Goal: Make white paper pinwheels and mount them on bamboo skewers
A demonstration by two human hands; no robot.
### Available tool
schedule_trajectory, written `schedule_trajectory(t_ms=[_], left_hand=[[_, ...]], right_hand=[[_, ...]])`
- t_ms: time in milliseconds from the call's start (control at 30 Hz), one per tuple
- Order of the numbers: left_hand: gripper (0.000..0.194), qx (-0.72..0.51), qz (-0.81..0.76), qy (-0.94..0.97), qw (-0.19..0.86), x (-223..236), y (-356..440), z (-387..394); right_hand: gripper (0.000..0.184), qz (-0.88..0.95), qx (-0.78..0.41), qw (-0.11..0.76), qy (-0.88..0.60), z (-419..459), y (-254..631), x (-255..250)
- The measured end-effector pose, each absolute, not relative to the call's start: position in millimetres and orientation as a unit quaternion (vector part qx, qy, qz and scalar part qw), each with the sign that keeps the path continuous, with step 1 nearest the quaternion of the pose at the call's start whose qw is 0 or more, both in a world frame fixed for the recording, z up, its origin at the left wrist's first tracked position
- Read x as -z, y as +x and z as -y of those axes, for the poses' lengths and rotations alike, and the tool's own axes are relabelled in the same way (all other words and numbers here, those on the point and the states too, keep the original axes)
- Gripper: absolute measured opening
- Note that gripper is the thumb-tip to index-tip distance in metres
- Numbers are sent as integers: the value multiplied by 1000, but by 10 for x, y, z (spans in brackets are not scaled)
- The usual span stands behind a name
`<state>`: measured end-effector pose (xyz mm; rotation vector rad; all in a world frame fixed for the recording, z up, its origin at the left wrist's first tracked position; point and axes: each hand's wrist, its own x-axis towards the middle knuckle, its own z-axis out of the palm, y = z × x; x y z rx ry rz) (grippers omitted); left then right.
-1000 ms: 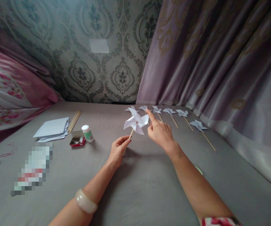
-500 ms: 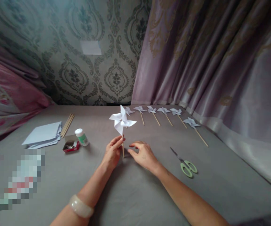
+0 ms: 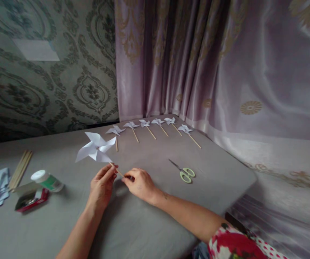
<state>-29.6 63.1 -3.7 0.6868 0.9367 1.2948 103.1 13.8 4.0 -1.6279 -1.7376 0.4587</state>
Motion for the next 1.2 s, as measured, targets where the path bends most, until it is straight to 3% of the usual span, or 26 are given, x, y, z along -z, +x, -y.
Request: schedule_trajectory(t_ms=[200,333,467,633,900,1200], left_hand=[[40,-540,-437,375,614,45,-299,-607],[42,-508,-488,461,540,50,-314,-585],[48,-484,-539,512,462,55,-348,-584],[51,-459,-562,529,439,65,-367,-590],[51,-417,-583,534,448,78,-368,-602],[53,-390,-587,558,439,66,-359,-610]], right_hand=[[13,635,-235,387,-626,-147,1109,-7],[15,617,-254,398,-629,-162,1319,-62],[15,602,-227,400,-653,-188,1728,-147],[19,554,-154,392,-718,-251,2421,-118],[20,442,-76,322,-834,-296,3323,69],[26,393,-41,257,-882,-443,3571,130]])
